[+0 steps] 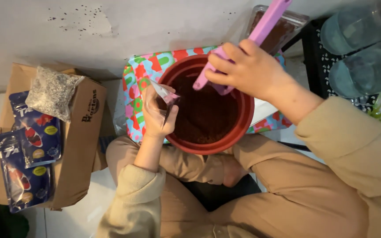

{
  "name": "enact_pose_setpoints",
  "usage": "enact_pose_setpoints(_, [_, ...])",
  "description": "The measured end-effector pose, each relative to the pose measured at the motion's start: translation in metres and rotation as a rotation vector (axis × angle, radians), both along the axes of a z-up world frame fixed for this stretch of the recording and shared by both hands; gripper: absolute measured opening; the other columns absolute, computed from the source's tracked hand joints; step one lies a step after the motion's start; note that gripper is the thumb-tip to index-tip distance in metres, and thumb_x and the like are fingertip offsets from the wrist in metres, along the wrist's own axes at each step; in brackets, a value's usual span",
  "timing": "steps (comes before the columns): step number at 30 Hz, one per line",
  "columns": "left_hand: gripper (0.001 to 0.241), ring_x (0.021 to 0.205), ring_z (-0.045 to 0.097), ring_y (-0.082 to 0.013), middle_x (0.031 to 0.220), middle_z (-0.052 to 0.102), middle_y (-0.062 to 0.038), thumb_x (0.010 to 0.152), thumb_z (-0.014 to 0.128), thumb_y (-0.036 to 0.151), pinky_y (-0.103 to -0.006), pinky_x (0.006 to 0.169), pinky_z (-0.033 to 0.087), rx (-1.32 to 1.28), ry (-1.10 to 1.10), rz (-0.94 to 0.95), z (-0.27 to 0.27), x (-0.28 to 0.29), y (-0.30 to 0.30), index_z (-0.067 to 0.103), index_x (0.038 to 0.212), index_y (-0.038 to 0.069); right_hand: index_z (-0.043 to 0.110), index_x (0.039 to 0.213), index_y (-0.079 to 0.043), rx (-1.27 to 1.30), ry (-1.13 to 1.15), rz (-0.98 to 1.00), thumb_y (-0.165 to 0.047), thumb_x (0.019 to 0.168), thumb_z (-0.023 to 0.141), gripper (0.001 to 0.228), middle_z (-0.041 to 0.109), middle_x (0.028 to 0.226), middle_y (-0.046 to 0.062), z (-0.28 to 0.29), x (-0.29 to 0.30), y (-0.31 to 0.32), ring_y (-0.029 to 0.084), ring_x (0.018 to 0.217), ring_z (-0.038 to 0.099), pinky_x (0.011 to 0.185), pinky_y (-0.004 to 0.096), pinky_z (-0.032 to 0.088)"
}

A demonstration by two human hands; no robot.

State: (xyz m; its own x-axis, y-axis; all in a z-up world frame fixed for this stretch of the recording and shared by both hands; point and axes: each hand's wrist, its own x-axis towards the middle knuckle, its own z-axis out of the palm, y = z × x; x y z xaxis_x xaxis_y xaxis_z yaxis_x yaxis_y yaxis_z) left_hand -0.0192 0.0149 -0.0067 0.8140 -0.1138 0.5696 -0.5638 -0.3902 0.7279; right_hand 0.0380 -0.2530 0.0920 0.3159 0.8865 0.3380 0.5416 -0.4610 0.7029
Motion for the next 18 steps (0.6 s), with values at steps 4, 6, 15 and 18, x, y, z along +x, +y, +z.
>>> enact_pose_setpoints(4, [0.037,0.092,0.062,-0.0281,0.102,0.065,-0.010,0.096,0.051,0.045,-0.0433,0.092,0.039,0.001,-0.008,-0.015,-0.007,0.003,0.001,0.060,0.095,0.009,0.054,0.115,-0.034,-0.100,0.251,-0.019,-0.015,0.074,0.075,0.051,0.055,0.129,-0.006,-0.038,0.000,0.008,0.022,0.108,0.053,0.081,0.032,0.043])
enact_pose_setpoints(6, [0.054,0.085,0.057,-0.0324,0.097,0.070,-0.009,0.088,0.062,0.059,-0.0408,0.087,0.046,-0.067,0.011,-0.005,-0.018,0.005,0.003,0.059,0.105,0.008,0.065,0.104,-0.027,0.212,0.324,0.106,-0.020,0.097,0.065,0.010,0.063,0.106,0.001,-0.071,-0.001,0.010,0.028,0.087,0.054,0.075,0.040,0.043])
enact_pose_setpoints(15, [0.050,0.087,0.055,-0.0397,0.097,0.063,-0.020,0.079,0.072,0.039,-0.0483,0.086,0.048,-0.154,0.073,0.032,-0.041,0.009,0.010,0.059,0.112,0.003,0.063,0.124,-0.029,-0.069,0.938,-0.334,-0.024,0.049,0.079,0.076,0.060,0.119,-0.005,-0.074,-0.009,0.004,0.033,0.099,0.059,0.087,0.046,0.045])
enact_pose_setpoints(18, [0.048,0.089,0.053,-0.0291,0.096,0.062,-0.016,0.083,0.070,0.041,-0.0402,0.088,0.047,-0.230,0.094,0.031,-0.026,0.009,0.003,0.061,0.111,0.004,0.066,0.120,-0.029,-0.057,1.020,-0.389,-0.024,0.046,0.081,0.076,0.061,0.118,-0.006,-0.076,-0.007,0.006,0.034,0.102,0.060,0.089,0.049,0.046])
